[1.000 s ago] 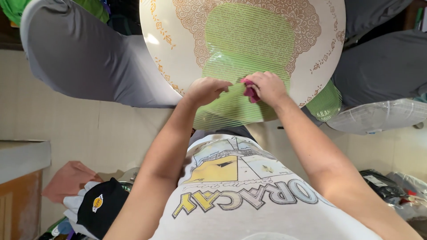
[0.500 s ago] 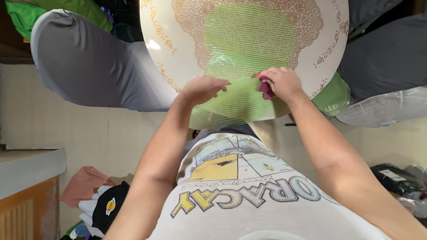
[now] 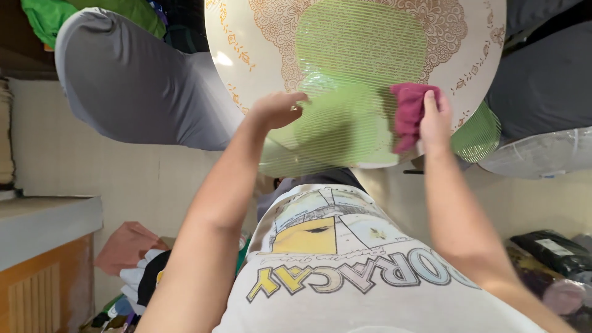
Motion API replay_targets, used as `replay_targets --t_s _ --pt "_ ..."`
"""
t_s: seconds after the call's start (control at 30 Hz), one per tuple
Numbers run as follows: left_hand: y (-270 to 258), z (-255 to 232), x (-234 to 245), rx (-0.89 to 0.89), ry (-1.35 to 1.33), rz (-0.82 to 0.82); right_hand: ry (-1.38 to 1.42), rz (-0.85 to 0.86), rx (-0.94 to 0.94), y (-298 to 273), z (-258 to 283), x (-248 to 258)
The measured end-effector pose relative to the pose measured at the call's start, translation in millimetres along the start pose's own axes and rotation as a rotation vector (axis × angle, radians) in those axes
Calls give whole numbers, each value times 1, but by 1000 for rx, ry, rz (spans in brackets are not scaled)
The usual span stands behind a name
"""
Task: Cleaning a table and placemats using a cloth.
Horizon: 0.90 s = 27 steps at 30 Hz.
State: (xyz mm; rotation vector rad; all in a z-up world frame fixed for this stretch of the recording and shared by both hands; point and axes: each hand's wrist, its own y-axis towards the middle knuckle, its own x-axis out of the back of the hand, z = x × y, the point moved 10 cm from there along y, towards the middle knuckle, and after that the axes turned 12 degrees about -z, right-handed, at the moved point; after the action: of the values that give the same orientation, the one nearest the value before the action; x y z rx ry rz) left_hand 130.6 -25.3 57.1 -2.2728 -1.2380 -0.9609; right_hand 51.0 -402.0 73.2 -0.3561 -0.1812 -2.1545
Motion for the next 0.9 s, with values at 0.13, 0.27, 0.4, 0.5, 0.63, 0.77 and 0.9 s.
replay_targets --t_s 0.13,0.27,0.4,0.5,0.63,0.77,0.9 --pt "16 -13 -35 -68 79 -22 286 60 -15 -32 19 -62" --pt "21 -41 -42 -22 75 78 -194 341 574 -78 87 -146" --pt "17 -37 -39 -29 132 40 -209 492 483 -91 101 -173" --pt "8 -33 -34 -24 142 27 -420 564 469 -89 88 -179" --pt "2 -41 -27 -83 38 -47 -540 578 667 -93 97 -178" --pt "3 -46 -27 -78 88 -21 -659 530 879 -87 88 -171" --pt "3 -50 -28 -100 111 -14 -711 538 871 -79 83 -162"
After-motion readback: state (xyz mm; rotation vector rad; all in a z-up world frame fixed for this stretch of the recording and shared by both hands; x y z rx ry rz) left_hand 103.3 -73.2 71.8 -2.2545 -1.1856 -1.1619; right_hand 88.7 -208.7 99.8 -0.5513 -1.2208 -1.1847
